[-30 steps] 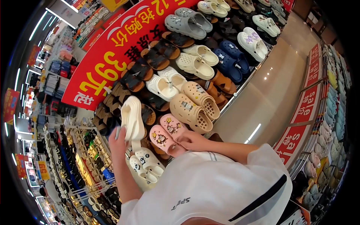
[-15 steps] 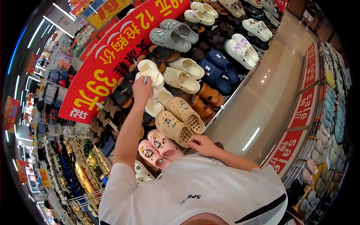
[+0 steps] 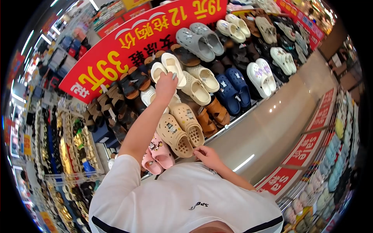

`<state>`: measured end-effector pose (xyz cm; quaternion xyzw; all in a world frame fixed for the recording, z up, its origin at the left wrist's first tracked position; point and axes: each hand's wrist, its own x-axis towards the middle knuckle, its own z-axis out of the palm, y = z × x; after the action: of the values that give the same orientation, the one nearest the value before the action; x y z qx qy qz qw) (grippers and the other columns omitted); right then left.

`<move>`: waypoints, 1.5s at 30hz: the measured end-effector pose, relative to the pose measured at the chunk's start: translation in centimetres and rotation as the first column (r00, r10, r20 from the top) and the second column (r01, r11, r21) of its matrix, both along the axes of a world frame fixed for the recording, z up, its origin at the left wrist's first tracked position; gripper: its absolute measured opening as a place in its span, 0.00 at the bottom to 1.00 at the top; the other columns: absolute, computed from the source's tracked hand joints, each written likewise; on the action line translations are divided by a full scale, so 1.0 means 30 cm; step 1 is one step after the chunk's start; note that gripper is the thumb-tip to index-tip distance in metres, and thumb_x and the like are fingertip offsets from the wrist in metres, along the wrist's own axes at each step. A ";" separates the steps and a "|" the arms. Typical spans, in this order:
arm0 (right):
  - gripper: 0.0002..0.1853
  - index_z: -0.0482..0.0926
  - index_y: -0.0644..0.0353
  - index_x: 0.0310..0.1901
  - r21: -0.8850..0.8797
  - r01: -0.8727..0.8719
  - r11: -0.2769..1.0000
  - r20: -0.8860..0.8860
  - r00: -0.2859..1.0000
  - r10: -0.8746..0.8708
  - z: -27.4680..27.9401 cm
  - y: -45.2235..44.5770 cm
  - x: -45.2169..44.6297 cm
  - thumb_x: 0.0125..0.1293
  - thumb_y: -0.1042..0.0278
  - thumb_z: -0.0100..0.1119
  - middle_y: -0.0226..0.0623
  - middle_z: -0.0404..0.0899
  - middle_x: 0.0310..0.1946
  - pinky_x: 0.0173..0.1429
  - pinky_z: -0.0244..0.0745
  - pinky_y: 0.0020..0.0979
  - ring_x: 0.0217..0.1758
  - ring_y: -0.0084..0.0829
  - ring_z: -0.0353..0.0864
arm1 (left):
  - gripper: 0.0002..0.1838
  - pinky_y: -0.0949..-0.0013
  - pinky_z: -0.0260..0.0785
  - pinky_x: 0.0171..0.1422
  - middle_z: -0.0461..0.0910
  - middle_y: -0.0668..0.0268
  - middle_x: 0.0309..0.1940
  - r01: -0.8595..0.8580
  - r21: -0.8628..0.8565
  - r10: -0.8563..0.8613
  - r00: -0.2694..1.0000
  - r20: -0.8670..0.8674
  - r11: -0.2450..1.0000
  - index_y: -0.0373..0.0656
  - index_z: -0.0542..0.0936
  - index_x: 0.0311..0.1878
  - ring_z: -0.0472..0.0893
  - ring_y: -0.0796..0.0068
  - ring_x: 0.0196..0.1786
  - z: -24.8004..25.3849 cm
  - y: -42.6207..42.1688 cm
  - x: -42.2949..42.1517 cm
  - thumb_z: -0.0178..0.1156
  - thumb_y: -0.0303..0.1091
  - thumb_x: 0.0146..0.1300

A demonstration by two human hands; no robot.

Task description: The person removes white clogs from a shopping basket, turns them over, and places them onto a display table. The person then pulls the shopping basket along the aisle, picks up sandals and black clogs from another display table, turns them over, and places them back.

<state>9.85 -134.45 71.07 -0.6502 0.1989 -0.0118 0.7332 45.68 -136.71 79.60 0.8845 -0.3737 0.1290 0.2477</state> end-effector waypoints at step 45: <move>0.09 0.80 0.63 0.49 -0.112 -0.991 0.078 -0.054 0.084 0.995 0.334 1.661 0.045 0.73 0.68 0.58 0.33 0.83 0.40 0.48 0.78 0.28 0.42 0.23 0.82 | 0.19 0.59 0.76 0.63 0.87 0.51 0.46 -0.814 0.510 0.745 -0.152 -0.649 0.278 0.49 0.89 0.48 0.85 0.52 0.51 -1.089 2.650 -2.151 0.61 0.23 0.53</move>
<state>11.20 -84.62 81.09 -0.6553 -0.3076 0.4637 0.5109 -18.86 -57.20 46.93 0.8500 0.4076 -0.1654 0.2900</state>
